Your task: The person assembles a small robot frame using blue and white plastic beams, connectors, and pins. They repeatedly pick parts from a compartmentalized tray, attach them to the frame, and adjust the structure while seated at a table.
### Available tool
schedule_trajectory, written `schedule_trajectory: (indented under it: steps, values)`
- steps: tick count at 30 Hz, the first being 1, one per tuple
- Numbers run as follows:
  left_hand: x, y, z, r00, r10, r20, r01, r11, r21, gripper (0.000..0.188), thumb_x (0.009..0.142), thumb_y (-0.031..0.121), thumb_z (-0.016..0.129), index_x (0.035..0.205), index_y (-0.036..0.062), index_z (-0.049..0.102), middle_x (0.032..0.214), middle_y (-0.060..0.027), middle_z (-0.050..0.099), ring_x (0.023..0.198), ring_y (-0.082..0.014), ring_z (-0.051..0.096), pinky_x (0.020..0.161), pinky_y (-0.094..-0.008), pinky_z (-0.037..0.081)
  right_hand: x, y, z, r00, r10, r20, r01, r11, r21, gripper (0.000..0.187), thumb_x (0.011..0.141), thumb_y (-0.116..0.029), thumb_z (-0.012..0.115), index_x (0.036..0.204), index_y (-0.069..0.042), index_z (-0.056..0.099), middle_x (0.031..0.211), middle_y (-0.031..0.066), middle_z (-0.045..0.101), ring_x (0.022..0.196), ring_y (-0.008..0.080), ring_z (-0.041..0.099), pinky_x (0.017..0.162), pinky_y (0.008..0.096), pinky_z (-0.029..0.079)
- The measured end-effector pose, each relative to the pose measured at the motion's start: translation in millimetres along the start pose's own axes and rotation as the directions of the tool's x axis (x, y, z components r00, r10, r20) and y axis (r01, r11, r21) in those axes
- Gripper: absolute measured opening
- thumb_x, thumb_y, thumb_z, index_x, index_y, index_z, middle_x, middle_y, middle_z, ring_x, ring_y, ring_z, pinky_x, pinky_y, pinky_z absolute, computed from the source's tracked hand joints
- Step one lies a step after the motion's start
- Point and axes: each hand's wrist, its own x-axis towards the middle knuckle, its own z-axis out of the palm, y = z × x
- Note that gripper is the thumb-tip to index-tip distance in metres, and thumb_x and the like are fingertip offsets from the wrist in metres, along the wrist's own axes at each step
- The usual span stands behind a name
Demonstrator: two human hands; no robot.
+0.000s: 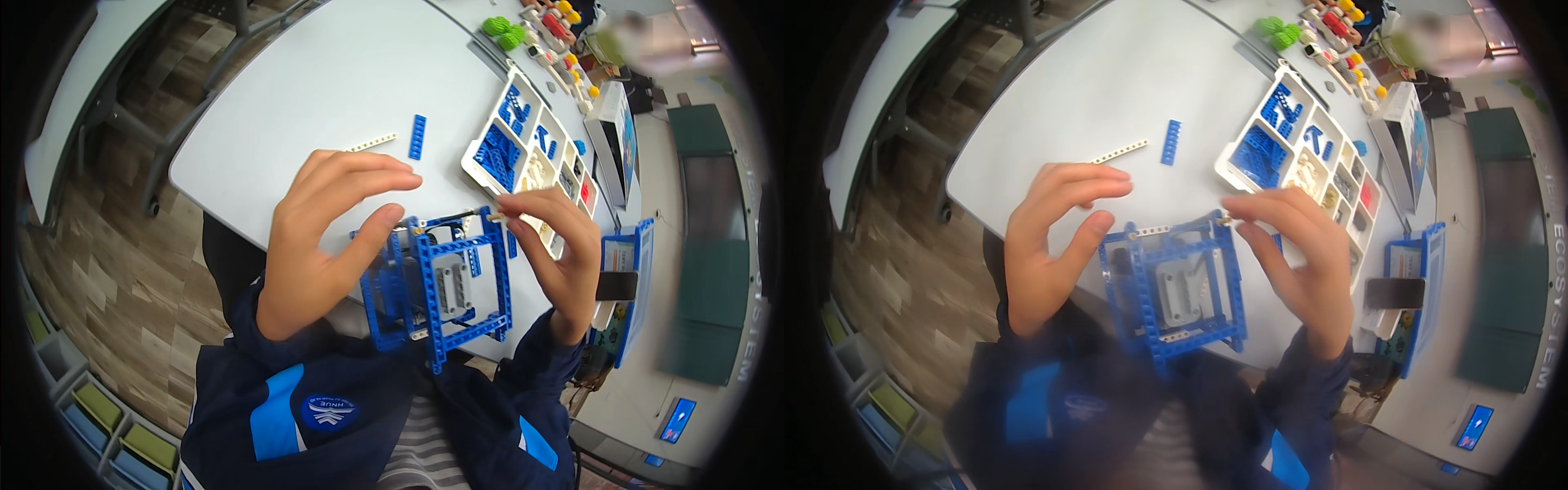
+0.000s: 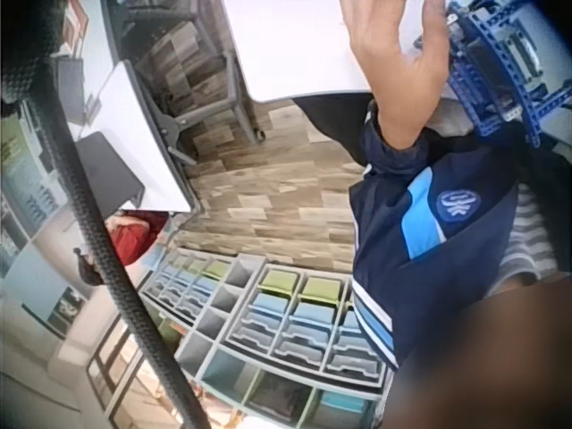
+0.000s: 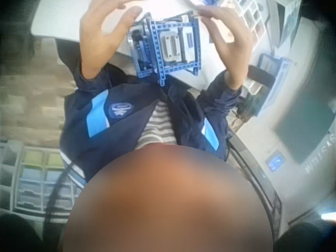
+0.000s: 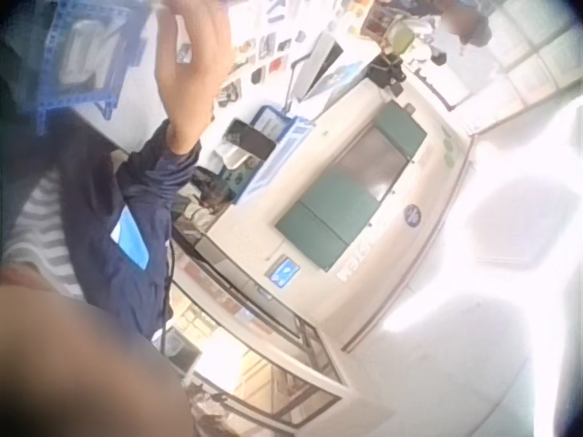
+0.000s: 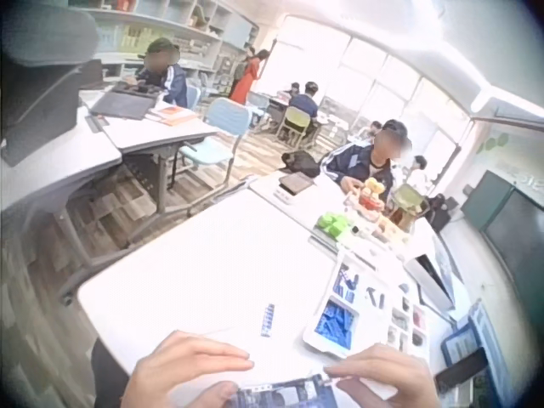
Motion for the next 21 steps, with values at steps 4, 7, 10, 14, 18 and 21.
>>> schedule_trajectory:
  steps: [4,7,10,14,18,21]
  values:
    - [37,-14,15,0.947,-0.101,0.306,0.196,0.933,-0.3,0.025,0.092,0.015,0.068,0.114,0.0054,0.073,0.109,-0.0087,0.072,0.099,-0.0188,0.067,0.084,-0.0327,0.052,13,12,-7,0.982,-0.15,0.117,0.148,0.989,0.026,0.021,0.08,0.006,0.073,0.1,-0.002,0.076,0.096,0.0112,0.072,0.09,0.0225,0.069,0.076,0.0308,0.052]
    - [68,-29,20,0.745,-0.042,0.666,0.396,0.832,-0.39,0.029,0.095,0.022,0.068,0.117,0.0021,0.071,0.107,-0.0113,0.072,0.101,-0.0184,0.068,0.089,-0.0306,0.053,17,19,-7,0.969,-0.214,0.123,0.208,0.976,0.06,0.021,0.08,0.006,0.073,0.1,-0.003,0.076,0.097,0.0105,0.072,0.092,0.0235,0.069,0.078,0.032,0.053]
    - [81,-33,35,0.642,0.044,0.765,0.467,0.769,-0.436,0.031,0.092,0.021,0.073,0.116,-0.0004,0.071,0.103,-0.0118,0.073,0.093,-0.0164,0.07,0.088,-0.0272,0.054,18,22,-6,0.958,-0.255,0.13,0.246,0.966,0.081,0.02,0.081,0.006,0.073,0.099,-0.002,0.075,0.096,0.0106,0.072,0.092,0.0244,0.07,0.078,0.032,0.054]
    - [81,-35,50,0.633,0.062,0.772,0.492,0.738,-0.463,0.027,0.09,0.016,0.075,0.112,-0.0009,0.072,0.094,-0.0088,0.075,0.083,-0.014,0.071,0.08,-0.0245,0.056,15,21,-4,0.968,-0.219,0.124,0.209,0.974,0.092,0.018,0.082,0.008,0.068,0.098,-0.001,0.071,0.093,0.0115,0.07,0.085,0.0274,0.069,0.074,0.0342,0.055]
    - [76,-41,51,0.646,0.018,0.763,0.54,0.696,-0.473,0.024,0.09,0.014,0.074,0.108,-0.0018,0.073,0.093,-0.0085,0.075,0.084,-0.0135,0.071,0.08,-0.0249,0.057,10,19,-4,0.967,-0.218,0.133,0.224,0.974,-0.031,0.019,0.082,0.01,0.068,0.099,0.0,0.07,0.095,0.0125,0.072,0.089,0.0256,0.072,0.076,0.0321,0.056]
    - [76,-42,50,0.644,0.015,0.765,0.551,0.685,-0.477,0.022,0.091,0.013,0.074,0.107,-0.002,0.073,0.093,-0.0086,0.074,0.083,-0.0133,0.071,0.08,-0.0252,0.057,8,18,-1,0.965,-0.232,0.124,0.242,0.968,-0.07,0.019,0.083,0.011,0.067,0.1,0.0,0.068,0.095,0.013,0.072,0.089,0.0264,0.072,0.076,0.032,0.056]
